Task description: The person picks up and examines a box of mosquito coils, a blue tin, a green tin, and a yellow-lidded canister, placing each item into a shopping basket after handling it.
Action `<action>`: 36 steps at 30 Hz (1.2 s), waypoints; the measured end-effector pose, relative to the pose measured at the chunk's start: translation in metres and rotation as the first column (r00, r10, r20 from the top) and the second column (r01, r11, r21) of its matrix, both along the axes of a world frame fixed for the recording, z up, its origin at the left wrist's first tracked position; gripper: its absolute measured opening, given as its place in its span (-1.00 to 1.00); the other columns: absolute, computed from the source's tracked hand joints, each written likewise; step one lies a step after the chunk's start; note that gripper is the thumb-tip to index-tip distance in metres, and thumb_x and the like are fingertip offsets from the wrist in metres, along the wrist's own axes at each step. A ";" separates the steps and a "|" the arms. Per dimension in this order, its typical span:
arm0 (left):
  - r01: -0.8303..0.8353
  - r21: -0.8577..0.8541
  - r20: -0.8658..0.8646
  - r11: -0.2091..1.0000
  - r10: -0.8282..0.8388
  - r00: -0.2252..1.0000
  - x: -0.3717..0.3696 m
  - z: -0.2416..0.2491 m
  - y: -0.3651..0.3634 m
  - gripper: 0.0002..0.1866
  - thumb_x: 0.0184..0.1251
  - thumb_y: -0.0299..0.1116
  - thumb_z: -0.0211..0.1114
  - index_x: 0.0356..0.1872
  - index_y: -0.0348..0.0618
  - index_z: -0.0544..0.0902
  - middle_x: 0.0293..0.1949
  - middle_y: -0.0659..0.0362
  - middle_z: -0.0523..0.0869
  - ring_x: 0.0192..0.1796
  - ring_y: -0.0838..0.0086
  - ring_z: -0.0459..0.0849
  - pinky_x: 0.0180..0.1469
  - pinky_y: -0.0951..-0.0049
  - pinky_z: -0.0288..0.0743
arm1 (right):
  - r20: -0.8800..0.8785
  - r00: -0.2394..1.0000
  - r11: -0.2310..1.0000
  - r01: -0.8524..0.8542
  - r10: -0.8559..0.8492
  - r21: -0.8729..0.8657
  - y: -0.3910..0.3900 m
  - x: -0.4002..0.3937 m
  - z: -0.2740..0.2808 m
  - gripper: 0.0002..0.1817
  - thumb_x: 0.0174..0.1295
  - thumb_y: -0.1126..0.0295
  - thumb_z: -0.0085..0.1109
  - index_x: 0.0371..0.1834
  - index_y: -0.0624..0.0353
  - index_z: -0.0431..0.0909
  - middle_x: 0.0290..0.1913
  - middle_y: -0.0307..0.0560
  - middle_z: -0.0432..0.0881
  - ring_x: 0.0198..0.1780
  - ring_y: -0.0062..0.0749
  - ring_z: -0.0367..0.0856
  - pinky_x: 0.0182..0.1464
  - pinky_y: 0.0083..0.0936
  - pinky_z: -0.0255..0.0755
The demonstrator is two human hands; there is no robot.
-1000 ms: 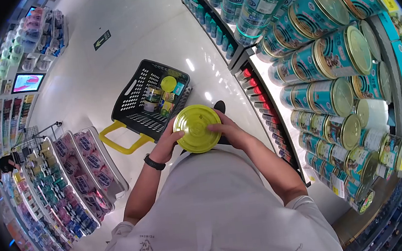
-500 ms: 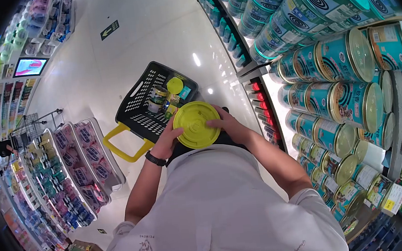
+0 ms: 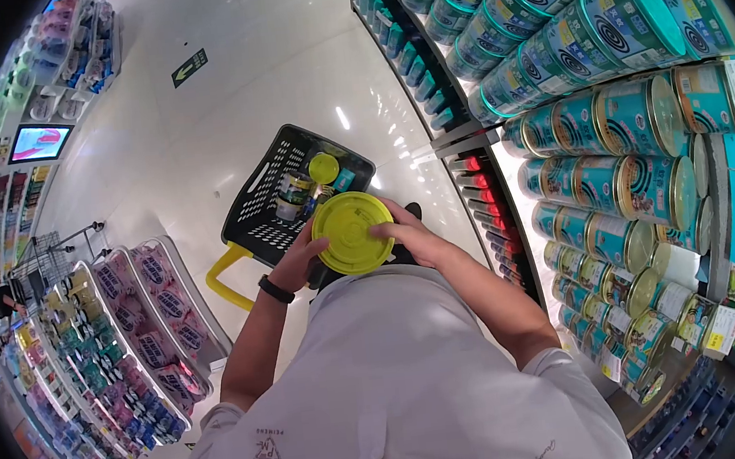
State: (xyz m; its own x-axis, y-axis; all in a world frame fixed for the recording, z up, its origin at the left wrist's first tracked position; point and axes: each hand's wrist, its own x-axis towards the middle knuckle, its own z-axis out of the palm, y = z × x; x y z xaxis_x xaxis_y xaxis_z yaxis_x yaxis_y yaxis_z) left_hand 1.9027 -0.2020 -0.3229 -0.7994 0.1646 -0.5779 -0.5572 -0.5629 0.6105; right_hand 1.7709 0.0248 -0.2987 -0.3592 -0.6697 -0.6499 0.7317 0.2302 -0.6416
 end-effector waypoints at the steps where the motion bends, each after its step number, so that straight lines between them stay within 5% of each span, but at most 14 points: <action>1: -0.008 0.013 0.004 1.000 0.008 1.000 0.002 -0.005 -0.006 -0.22 0.39 -0.25 0.30 0.56 -0.12 0.14 0.34 0.13 0.45 0.36 0.44 0.46 0.34 0.41 0.41 | -0.015 1.000 1.000 0.004 -0.004 -0.008 -0.007 0.002 -0.002 -0.19 0.22 0.32 0.24 0.57 0.14 0.17 0.37 -0.02 0.44 0.45 -0.26 0.31 0.48 -0.33 0.14; 16: -0.046 0.025 -0.050 0.999 0.047 0.998 0.005 -0.017 -0.043 -0.29 0.40 -0.38 0.20 0.54 -0.19 0.18 0.37 0.11 0.45 0.39 0.43 0.42 0.42 0.38 0.30 | -0.058 0.998 0.999 0.028 -0.029 -0.023 -0.045 0.006 -0.005 -0.12 0.22 0.31 0.31 0.59 0.15 0.10 0.39 0.01 0.41 0.42 -0.25 0.37 0.42 -0.36 0.25; 18: 0.068 -0.090 -0.078 0.994 -0.075 0.994 0.011 -0.032 -0.053 -0.32 0.47 -0.29 0.18 0.55 -0.16 0.17 0.39 0.13 0.44 0.41 0.44 0.41 0.41 0.39 0.31 | -0.053 0.998 0.998 0.040 -0.038 0.048 -0.040 0.008 -0.017 -0.09 0.19 0.26 0.33 0.60 0.14 0.10 0.40 0.04 0.40 0.43 -0.24 0.35 0.43 -0.34 0.24; 20: 0.124 -0.140 0.017 0.982 -0.123 0.992 0.011 -0.020 -0.061 -0.34 0.53 -0.16 0.18 0.53 -0.13 0.21 0.35 0.15 0.47 0.29 0.47 0.55 0.24 0.37 0.50 | -0.109 0.994 0.997 0.032 -0.024 0.070 -0.035 0.010 -0.027 -0.06 0.17 0.20 0.35 0.61 0.14 0.09 0.39 0.05 0.40 0.43 -0.25 0.35 0.42 -0.33 0.25; 23: 0.143 -0.313 0.215 0.939 -0.077 0.974 0.038 -0.052 -0.087 -0.42 0.49 -0.13 0.24 0.41 -0.19 0.39 0.25 0.13 0.58 0.20 0.45 0.60 0.18 0.37 0.53 | -0.079 0.995 0.995 0.065 -0.060 0.070 -0.028 0.007 -0.025 -0.06 0.17 0.16 0.35 0.61 0.09 0.10 0.39 0.01 0.41 0.42 -0.29 0.34 0.37 -0.36 0.27; 25: 0.291 -0.621 0.274 0.728 -0.146 0.950 0.074 -0.099 -0.116 -0.42 0.42 -0.08 0.30 0.32 -0.23 0.49 0.19 0.10 0.63 0.18 0.36 0.62 0.20 0.33 0.52 | -0.052 0.998 0.991 0.051 -0.045 0.126 -0.022 0.000 -0.006 -0.19 0.25 0.23 0.27 0.58 -0.01 0.17 0.37 -0.12 0.42 0.39 -0.36 0.36 0.28 -0.42 0.30; 27: 0.451 -0.845 0.341 0.286 -0.360 0.868 0.115 -0.115 -0.135 -0.35 0.33 0.03 0.37 0.28 -0.23 0.53 0.14 0.02 0.67 0.19 0.23 0.64 0.21 0.24 0.52 | -0.065 0.995 0.989 0.086 -0.078 0.123 -0.015 -0.004 -0.004 -0.20 0.26 0.22 0.26 0.58 -0.04 0.18 0.36 -0.15 0.43 0.36 -0.39 0.38 0.24 -0.44 0.29; 28: 0.517 -0.856 0.456 0.016 -0.449 0.768 0.134 -0.107 -0.141 -0.30 0.28 0.09 0.39 0.28 -0.23 0.53 0.13 -0.03 0.68 0.21 0.15 0.63 0.23 0.18 0.51 | -0.062 0.992 0.984 0.119 -0.112 0.129 -0.011 -0.002 -0.004 -0.22 0.26 0.20 0.26 0.57 -0.08 0.19 0.35 -0.17 0.44 0.33 -0.42 0.39 0.20 -0.45 0.28; 30: 0.689 -0.691 0.683 -0.217 -0.507 0.525 0.163 -0.094 -0.146 -0.30 0.25 0.21 0.34 0.19 -0.18 0.63 0.08 -0.08 0.71 0.22 0.07 0.62 0.22 0.09 0.49 | -0.043 0.983 0.979 0.184 -0.181 0.092 -0.004 0.000 -0.010 -0.25 0.27 0.21 0.25 0.56 -0.08 0.21 0.34 -0.17 0.45 0.33 -0.44 0.40 0.23 -0.38 0.31; 32: 0.640 -0.644 0.722 -0.418 -0.609 0.329 0.177 -0.094 -0.148 -0.31 0.31 0.33 0.16 0.04 -0.12 0.74 -0.06 -0.03 0.78 0.14 0.11 0.68 0.17 0.11 0.48 | -0.066 0.984 0.976 0.174 -0.166 0.128 0.005 0.000 -0.026 -0.27 0.29 0.22 0.23 0.55 -0.09 0.22 0.35 -0.17 0.45 0.35 -0.44 0.39 0.26 -0.35 0.31; 34: 0.625 -0.544 0.795 -0.560 -0.583 0.169 0.175 -0.087 -0.138 -0.27 0.37 0.39 -0.03 -0.13 -0.08 0.81 -0.17 0.04 0.82 0.02 0.18 0.73 0.12 0.15 0.44 | -0.051 0.975 0.968 0.219 -0.215 0.118 0.007 0.001 -0.009 -0.25 0.27 0.21 0.27 0.52 0.04 0.23 0.33 -0.12 0.47 0.33 -0.43 0.42 0.18 -0.52 0.34; 36: 0.608 -0.560 0.768 -0.563 -0.628 0.126 0.170 -0.079 -0.139 -0.20 0.38 0.40 -0.15 -0.24 -0.12 0.83 -0.28 0.06 0.83 -0.09 0.16 0.77 0.11 0.11 0.45 | -0.087 0.987 0.964 0.151 -0.135 0.219 0.012 0.001 -0.006 -0.26 0.27 0.15 0.24 0.52 -0.03 0.24 0.33 -0.16 0.47 0.33 -0.45 0.41 0.18 -0.45 0.35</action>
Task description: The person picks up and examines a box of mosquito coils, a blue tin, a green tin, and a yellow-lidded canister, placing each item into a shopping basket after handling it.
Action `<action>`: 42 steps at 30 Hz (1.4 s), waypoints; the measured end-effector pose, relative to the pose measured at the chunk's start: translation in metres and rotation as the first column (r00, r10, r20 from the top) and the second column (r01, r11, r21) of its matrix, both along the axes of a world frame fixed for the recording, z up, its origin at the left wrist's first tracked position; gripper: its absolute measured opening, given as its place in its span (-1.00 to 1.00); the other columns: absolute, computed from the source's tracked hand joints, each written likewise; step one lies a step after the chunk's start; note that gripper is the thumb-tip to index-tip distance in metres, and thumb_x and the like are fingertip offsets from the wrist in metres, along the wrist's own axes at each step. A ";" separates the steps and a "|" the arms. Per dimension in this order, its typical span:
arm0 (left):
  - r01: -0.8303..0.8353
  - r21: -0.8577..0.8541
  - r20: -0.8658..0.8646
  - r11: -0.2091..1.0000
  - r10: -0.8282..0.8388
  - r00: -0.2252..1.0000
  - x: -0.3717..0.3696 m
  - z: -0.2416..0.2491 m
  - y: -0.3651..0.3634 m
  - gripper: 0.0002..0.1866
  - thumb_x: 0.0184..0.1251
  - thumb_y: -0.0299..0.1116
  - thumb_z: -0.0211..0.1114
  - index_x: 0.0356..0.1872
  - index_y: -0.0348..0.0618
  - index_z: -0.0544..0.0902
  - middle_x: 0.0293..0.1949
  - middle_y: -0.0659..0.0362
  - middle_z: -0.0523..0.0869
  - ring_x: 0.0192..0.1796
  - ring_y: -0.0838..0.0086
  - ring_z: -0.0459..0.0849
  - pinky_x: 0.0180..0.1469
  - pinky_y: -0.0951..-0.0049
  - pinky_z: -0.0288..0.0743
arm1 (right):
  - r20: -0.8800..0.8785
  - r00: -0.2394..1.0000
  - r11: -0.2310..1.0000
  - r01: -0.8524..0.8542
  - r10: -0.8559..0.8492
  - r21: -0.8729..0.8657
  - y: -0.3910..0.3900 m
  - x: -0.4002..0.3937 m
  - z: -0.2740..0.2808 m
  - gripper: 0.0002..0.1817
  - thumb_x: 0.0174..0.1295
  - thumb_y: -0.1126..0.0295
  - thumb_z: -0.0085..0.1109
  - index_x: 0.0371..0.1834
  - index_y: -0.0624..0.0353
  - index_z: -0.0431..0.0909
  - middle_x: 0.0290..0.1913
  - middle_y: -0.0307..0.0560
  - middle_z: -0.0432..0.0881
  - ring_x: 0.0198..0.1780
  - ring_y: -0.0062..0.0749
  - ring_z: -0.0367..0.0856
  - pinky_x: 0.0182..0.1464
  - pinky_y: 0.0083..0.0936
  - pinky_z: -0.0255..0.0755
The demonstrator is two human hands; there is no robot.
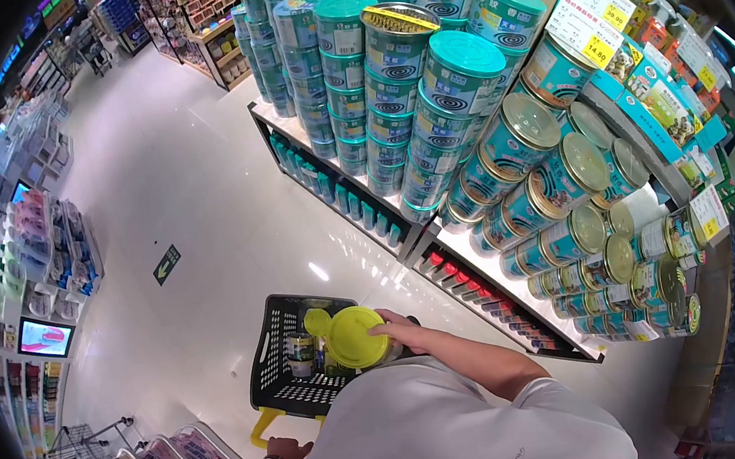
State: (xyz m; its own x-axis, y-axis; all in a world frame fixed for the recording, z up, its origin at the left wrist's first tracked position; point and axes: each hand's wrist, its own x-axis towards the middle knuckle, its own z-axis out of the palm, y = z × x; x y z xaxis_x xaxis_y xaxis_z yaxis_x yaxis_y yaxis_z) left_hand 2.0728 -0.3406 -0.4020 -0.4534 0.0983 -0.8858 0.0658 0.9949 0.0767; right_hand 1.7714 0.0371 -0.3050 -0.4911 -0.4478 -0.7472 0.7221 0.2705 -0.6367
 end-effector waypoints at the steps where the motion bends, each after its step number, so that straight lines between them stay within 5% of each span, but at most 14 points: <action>1: -0.009 0.013 0.032 1.000 0.008 0.999 -0.002 -0.003 -0.002 -0.19 0.38 0.41 -0.16 -0.30 -0.13 0.83 -0.27 0.05 0.83 -0.08 0.18 0.76 0.11 0.13 0.46 | 0.003 1.000 1.000 -0.014 0.013 0.016 0.002 0.000 0.000 -0.26 0.27 0.14 0.24 0.52 -0.04 0.24 0.33 -0.16 0.48 0.33 -0.45 0.41 0.18 -0.43 0.36; 4: -0.008 -0.038 0.037 0.999 0.009 0.999 -0.004 -0.012 -0.001 -0.25 0.38 0.37 -0.11 -0.26 -0.09 0.83 -0.27 0.09 0.83 -0.13 0.22 0.78 -0.07 0.16 0.56 | -0.005 1.000 1.000 -0.021 0.021 0.017 0.000 0.001 0.006 -0.26 0.26 0.12 0.24 0.53 -0.05 0.24 0.32 -0.17 0.47 0.32 -0.45 0.41 0.15 -0.45 0.36; 16: -0.165 -0.022 -0.007 0.986 0.165 0.986 0.027 -0.029 0.010 -0.30 0.34 0.31 -0.08 -0.25 -0.09 0.82 -0.22 0.04 0.83 -0.09 0.14 0.79 -0.03 0.10 0.61 | -0.051 0.998 0.999 0.026 -0.027 -0.020 0.001 0.022 -0.001 -0.22 0.27 0.07 0.22 0.56 -0.04 0.20 0.31 -0.19 0.45 0.23 -0.49 0.40 0.06 -0.51 0.32; 17: -0.223 0.117 -0.127 0.968 0.237 0.963 0.034 -0.028 0.007 -0.30 0.35 0.32 -0.08 -0.28 -0.09 0.82 -0.23 0.02 0.82 -0.11 0.13 0.79 -0.06 0.09 0.62 | -0.045 0.998 0.999 0.034 -0.034 -0.016 0.002 0.025 -0.003 -0.21 0.26 0.09 0.23 0.57 -0.09 0.18 0.27 -0.23 0.46 0.17 -0.54 0.41 0.02 -0.52 0.30; 32: -0.176 -0.016 -0.027 0.984 0.176 0.984 0.044 -0.003 0.023 -0.34 0.35 0.21 -0.09 -0.25 -0.13 0.82 -0.24 0.03 0.82 -0.08 0.15 0.78 0.02 0.08 0.55 | 0.029 0.999 0.999 -0.036 0.037 -0.025 0.014 0.038 -0.021 -0.20 0.26 0.09 0.24 0.56 -0.04 0.17 0.32 -0.17 0.43 0.26 -0.47 0.41 0.08 -0.48 0.32; 42: 0.025 -0.030 -0.003 0.999 -0.025 1.000 0.079 -0.018 -0.021 -0.37 0.31 0.25 -0.02 -0.31 -0.06 0.83 -0.32 0.09 0.83 -0.14 0.19 0.79 -0.01 0.16 0.59 | 0.041 0.995 0.992 -0.097 0.094 0.078 0.010 0.042 -0.055 -0.11 0.20 0.06 0.32 0.59 -0.04 0.12 0.35 -0.05 0.40 0.32 -0.31 0.41 0.17 -0.32 0.40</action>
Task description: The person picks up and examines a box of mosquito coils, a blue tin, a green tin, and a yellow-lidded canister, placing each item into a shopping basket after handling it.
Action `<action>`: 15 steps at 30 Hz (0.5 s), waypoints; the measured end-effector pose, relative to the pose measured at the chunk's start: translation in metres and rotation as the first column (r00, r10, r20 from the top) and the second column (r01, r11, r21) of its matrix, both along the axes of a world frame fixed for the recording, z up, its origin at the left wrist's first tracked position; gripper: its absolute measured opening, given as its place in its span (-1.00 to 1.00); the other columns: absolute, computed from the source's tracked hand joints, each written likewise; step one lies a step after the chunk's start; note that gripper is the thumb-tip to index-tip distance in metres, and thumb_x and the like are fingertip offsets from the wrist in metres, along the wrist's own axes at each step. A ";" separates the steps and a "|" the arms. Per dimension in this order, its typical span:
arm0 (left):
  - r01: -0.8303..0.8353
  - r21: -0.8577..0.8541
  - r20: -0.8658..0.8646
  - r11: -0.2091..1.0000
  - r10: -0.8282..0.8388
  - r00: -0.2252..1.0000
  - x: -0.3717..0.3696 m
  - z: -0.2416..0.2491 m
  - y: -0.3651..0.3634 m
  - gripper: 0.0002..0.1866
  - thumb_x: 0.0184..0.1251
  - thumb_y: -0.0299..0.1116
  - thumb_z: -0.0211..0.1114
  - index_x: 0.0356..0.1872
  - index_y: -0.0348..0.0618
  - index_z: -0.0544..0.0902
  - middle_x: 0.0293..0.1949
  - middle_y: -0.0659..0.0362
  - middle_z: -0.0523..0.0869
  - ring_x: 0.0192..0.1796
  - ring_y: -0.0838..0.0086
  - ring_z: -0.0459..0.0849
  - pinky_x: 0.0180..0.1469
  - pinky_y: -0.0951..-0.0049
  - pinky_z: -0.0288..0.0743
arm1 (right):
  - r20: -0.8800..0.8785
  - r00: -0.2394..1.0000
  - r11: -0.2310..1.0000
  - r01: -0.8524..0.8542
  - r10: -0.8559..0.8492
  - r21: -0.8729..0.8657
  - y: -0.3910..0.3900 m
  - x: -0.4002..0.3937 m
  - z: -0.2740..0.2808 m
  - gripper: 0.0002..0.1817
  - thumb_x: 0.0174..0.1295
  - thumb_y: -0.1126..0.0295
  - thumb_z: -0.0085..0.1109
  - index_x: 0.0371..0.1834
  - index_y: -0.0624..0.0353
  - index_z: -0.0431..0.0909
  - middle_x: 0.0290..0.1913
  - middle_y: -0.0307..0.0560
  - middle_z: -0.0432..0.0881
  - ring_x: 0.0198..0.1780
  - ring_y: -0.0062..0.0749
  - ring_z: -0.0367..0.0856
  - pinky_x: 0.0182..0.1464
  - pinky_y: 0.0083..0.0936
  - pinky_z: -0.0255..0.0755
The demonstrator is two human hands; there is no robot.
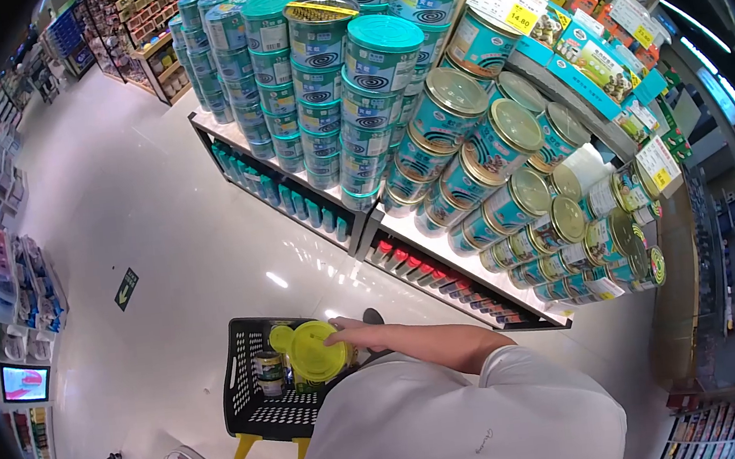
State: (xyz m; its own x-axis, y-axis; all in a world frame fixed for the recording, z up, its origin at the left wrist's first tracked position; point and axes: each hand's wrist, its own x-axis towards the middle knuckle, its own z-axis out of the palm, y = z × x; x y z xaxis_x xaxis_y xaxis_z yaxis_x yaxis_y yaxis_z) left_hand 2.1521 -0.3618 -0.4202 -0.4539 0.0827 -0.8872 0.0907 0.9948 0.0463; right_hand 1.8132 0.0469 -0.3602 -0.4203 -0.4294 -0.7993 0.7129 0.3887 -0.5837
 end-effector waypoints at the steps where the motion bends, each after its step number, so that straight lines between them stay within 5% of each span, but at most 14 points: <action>1: -0.006 0.009 -0.034 1.000 0.006 0.999 -0.004 -0.002 -0.004 -0.40 0.28 0.22 0.01 -0.37 -0.07 0.83 -0.38 0.10 0.82 -0.18 0.20 0.79 -0.04 0.17 0.58 | 0.003 1.000 1.000 0.013 -0.013 -0.010 -0.001 0.001 0.002 -0.09 0.20 0.06 0.32 0.59 -0.03 0.11 0.35 -0.02 0.40 0.33 -0.29 0.41 0.19 -0.32 0.40; 10: 0.088 0.034 -0.100 0.996 -0.085 0.991 -0.019 0.008 -0.021 -0.42 0.25 0.22 0.07 -0.42 -0.08 0.82 -0.44 0.10 0.80 -0.26 0.20 0.79 -0.07 0.16 0.56 | 0.013 0.998 0.997 0.055 -0.054 -0.049 -0.012 0.006 0.004 0.00 0.17 0.03 0.38 0.62 0.06 0.06 0.45 0.01 0.30 0.42 -0.22 0.33 0.26 -0.25 0.38; 12: 0.121 0.016 -0.076 0.993 -0.119 0.990 -0.023 0.006 -0.021 -0.39 0.24 0.24 0.04 -0.40 -0.10 0.82 -0.43 0.09 0.81 -0.23 0.19 0.79 -0.04 0.14 0.54 | -0.041 0.997 0.997 0.069 -0.070 -0.030 -0.011 0.006 -0.002 0.02 0.10 0.04 0.43 0.59 0.12 0.11 0.46 0.14 0.28 0.48 -0.14 0.26 0.45 -0.30 0.21; 15: 0.200 -0.009 0.004 0.980 -0.200 0.980 -0.031 0.010 -0.016 -0.46 0.37 0.21 0.00 -0.28 0.07 0.83 -0.24 0.11 0.84 -0.11 0.22 0.82 -0.05 0.14 0.61 | -0.013 0.991 0.991 0.135 -0.135 -0.026 -0.005 0.010 0.007 0.04 0.10 0.04 0.44 0.60 0.12 0.08 0.48 0.14 0.25 0.50 -0.15 0.23 0.48 -0.28 0.19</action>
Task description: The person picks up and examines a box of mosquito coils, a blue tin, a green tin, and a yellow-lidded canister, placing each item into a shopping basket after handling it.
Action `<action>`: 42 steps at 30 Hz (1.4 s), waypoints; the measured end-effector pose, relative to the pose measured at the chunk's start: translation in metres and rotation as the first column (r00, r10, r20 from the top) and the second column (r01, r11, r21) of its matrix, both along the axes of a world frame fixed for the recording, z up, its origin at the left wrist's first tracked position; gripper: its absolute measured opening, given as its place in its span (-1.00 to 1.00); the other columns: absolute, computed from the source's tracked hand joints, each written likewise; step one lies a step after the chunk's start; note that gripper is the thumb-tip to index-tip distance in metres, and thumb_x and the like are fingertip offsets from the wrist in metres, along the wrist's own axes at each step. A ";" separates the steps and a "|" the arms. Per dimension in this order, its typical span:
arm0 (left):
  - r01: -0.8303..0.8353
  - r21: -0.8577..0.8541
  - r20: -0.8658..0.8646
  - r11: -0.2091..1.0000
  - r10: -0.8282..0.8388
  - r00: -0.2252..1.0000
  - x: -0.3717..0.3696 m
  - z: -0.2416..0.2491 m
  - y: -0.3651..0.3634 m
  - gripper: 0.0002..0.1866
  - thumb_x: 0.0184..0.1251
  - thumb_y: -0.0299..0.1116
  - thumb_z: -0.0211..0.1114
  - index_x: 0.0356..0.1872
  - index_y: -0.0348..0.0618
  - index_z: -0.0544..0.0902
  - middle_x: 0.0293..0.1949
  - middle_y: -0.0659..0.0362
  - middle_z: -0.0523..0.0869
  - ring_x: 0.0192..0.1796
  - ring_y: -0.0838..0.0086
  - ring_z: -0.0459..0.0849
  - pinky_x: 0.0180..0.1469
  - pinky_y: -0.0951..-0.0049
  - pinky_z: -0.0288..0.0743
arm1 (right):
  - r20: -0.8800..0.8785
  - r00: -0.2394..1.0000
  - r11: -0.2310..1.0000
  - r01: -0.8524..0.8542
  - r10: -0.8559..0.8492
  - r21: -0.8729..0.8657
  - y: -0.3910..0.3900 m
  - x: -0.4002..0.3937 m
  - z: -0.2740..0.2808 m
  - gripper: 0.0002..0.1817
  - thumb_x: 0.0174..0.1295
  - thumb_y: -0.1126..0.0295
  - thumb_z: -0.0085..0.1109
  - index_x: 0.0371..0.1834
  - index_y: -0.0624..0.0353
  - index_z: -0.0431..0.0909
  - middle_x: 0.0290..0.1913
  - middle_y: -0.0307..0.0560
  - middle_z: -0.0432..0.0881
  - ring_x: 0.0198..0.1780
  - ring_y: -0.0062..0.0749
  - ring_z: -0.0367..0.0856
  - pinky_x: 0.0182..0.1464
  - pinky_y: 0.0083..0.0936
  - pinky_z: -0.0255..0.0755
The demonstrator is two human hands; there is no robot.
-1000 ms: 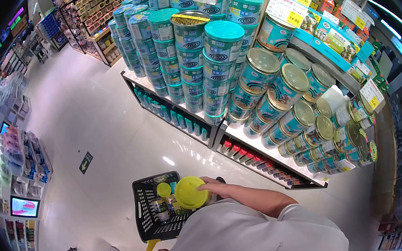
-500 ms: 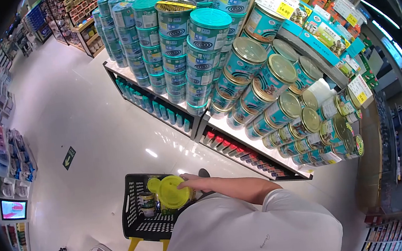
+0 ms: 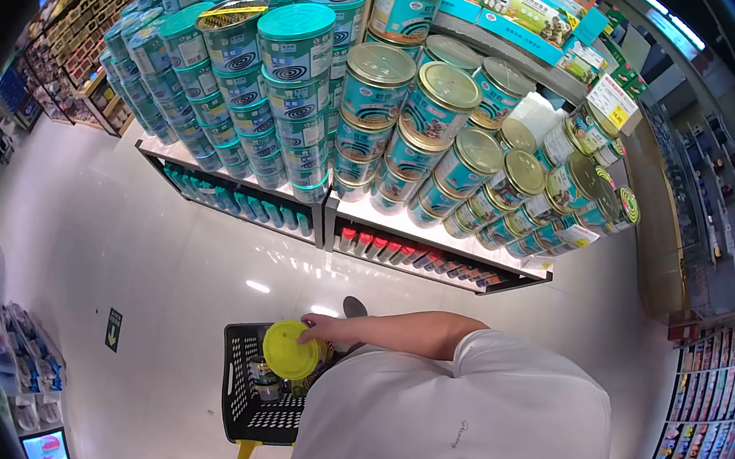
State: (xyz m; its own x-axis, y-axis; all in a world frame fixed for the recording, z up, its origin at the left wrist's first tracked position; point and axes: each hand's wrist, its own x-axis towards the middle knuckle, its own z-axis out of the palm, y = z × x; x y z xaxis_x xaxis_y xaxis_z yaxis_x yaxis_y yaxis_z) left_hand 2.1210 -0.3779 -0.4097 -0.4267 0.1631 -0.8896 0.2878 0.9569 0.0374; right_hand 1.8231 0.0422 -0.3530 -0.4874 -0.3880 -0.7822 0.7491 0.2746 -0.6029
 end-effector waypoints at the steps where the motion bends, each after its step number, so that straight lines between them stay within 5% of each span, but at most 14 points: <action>1: -0.011 0.006 0.018 1.000 0.011 1.000 -0.003 0.004 0.003 -0.47 0.39 0.15 -0.02 -0.28 0.04 0.82 -0.25 0.06 0.83 -0.09 0.19 0.82 -0.05 0.11 0.62 | -0.001 1.000 1.000 0.011 -0.011 -0.002 0.003 0.001 0.003 0.04 0.10 0.04 0.44 0.60 0.12 0.08 0.48 0.14 0.25 0.50 -0.15 0.23 0.48 -0.28 0.19; 10: -0.008 0.078 0.019 0.997 0.007 1.000 0.011 -0.052 -0.023 -0.40 0.40 0.20 -0.04 -0.27 -0.08 0.80 -0.22 -0.03 0.81 -0.06 0.09 0.77 -0.01 0.04 0.61 | 0.034 0.986 0.986 0.164 -0.163 -0.028 0.041 0.028 0.024 0.05 0.10 0.05 0.44 0.60 0.18 0.07 0.48 0.11 0.28 0.48 -0.16 0.27 0.47 -0.33 0.21; 12: -0.027 0.095 0.021 0.995 0.025 0.999 0.020 -0.069 -0.033 -0.37 0.40 0.23 -0.04 -0.27 -0.10 0.79 -0.20 -0.04 0.80 -0.05 0.07 0.76 0.01 0.03 0.60 | 0.032 0.979 0.974 0.201 -0.199 -0.107 0.049 0.039 0.016 -0.03 0.13 0.04 0.42 0.59 -0.01 0.13 0.36 -0.02 0.38 0.32 -0.24 0.40 0.20 -0.27 0.40; 15: -0.051 0.112 0.010 0.992 0.050 0.999 0.024 -0.075 -0.037 -0.33 0.39 0.28 -0.04 -0.26 -0.14 0.78 -0.18 -0.06 0.80 -0.04 0.04 0.74 0.03 0.01 0.59 | -0.004 0.981 0.976 0.195 -0.196 -0.102 0.061 0.050 -0.003 -0.06 0.16 0.06 0.38 0.58 0.01 0.13 0.34 -0.05 0.39 0.29 -0.27 0.43 0.17 -0.30 0.42; 19: -0.029 -0.036 -0.063 0.999 0.026 0.998 0.022 -0.040 0.025 -0.37 0.31 0.20 -0.04 -0.33 -0.11 0.82 -0.27 0.02 0.82 -0.09 0.10 0.78 0.03 0.06 0.58 | -0.064 0.986 0.982 0.145 -0.153 -0.118 0.088 0.063 0.005 -0.09 0.18 0.08 0.33 0.58 0.03 0.14 0.29 -0.06 0.42 0.24 -0.32 0.45 0.10 -0.36 0.43; 25: -0.247 -0.077 -0.057 0.966 0.243 0.968 0.028 -0.026 0.098 -0.37 0.39 0.09 -0.14 -0.23 -0.18 0.81 -0.14 -0.08 0.80 -0.01 0.03 0.76 0.11 -0.01 0.56 | -0.105 0.986 0.980 0.111 -0.129 -0.166 0.158 0.089 0.018 -0.15 0.21 0.03 0.25 0.57 -0.01 0.16 0.22 -0.14 0.48 0.14 -0.42 0.44 0.03 -0.42 0.36; 27: -0.361 -0.038 -0.183 0.932 0.348 0.919 0.039 -0.025 0.117 -0.39 0.41 0.05 -0.14 -0.23 -0.19 0.81 -0.16 -0.11 0.79 -0.01 0.00 0.75 0.11 -0.04 0.56 | -0.021 0.977 0.939 0.199 -0.214 -0.280 0.192 0.105 0.037 -0.18 0.23 0.04 0.22 0.55 -0.02 0.17 0.27 -0.13 0.46 0.20 -0.38 0.44 0.11 -0.33 0.37; 29: -0.457 0.083 -0.189 0.886 0.464 0.865 0.043 -0.017 0.149 -0.30 0.42 0.16 -0.13 -0.30 -0.31 0.77 -0.24 -0.22 0.76 -0.09 -0.16 0.73 0.05 -0.07 0.55 | -0.005 0.972 0.939 0.224 -0.233 -0.263 0.226 0.124 0.049 -0.19 0.23 0.04 0.21 0.55 -0.02 0.18 0.30 -0.11 0.44 0.23 -0.34 0.43 0.14 -0.28 0.37; 31: -0.499 -0.104 -0.271 0.860 0.458 0.847 0.044 -0.022 0.174 -0.26 0.44 0.23 -0.11 -0.22 -0.33 0.76 -0.19 -0.24 0.75 -0.02 -0.16 0.71 0.10 -0.05 0.53 | -0.004 0.968 0.940 0.243 -0.251 -0.238 0.262 0.141 0.053 -0.19 0.23 0.05 0.21 0.55 -0.02 0.18 0.33 -0.09 0.42 0.27 -0.31 0.43 0.18 -0.24 0.38; 33: -0.591 -0.056 -0.273 0.805 0.557 0.784 0.041 -0.016 0.191 -0.25 0.41 0.29 -0.02 -0.15 -0.33 0.76 -0.15 -0.25 0.75 0.05 -0.16 0.69 0.14 -0.01 0.52 | -0.010 0.957 0.938 0.280 -0.288 -0.206 0.296 0.163 0.043 -0.19 0.24 0.06 0.20 0.55 -0.02 0.17 0.38 -0.07 0.39 0.32 -0.24 0.41 0.23 -0.17 0.37; 35: -0.660 0.008 -0.205 0.751 0.647 0.734 0.038 -0.014 0.204 -0.28 0.23 0.26 0.18 -0.11 -0.33 0.76 -0.08 -0.30 0.73 0.10 -0.10 0.70 0.23 0.03 0.51 | -0.014 0.954 0.936 0.293 -0.301 -0.193 0.328 0.184 0.044 -0.20 0.25 0.07 0.19 0.56 -0.03 0.17 0.38 -0.08 0.39 0.31 -0.25 0.41 0.20 -0.19 0.39; 40: -0.573 0.030 -0.306 0.819 0.554 0.775 0.037 -0.032 0.235 -0.49 0.14 0.05 0.36 -0.26 -0.31 0.78 -0.27 -0.17 0.79 -0.10 -0.05 0.78 -0.02 0.07 0.66 | -0.019 0.916 0.906 0.394 -0.401 -0.154 0.390 0.242 0.064 -0.21 0.28 0.05 0.18 0.56 -0.02 0.16 0.40 -0.07 0.38 0.35 -0.24 0.39 0.22 -0.20 0.38; 42: -0.618 0.125 -0.358 0.777 0.616 0.702 0.038 -0.049 0.238 -0.50 0.18 0.04 0.32 -0.26 -0.31 0.77 -0.29 -0.17 0.79 -0.10 -0.06 0.78 -0.04 0.04 0.64 | -0.034 0.867 0.858 0.486 -0.497 -0.167 0.402 0.270 0.064 -0.18 0.27 0.00 0.19 0.56 0.00 0.15 0.41 -0.06 0.36 0.38 -0.23 0.36 0.26 -0.14 0.33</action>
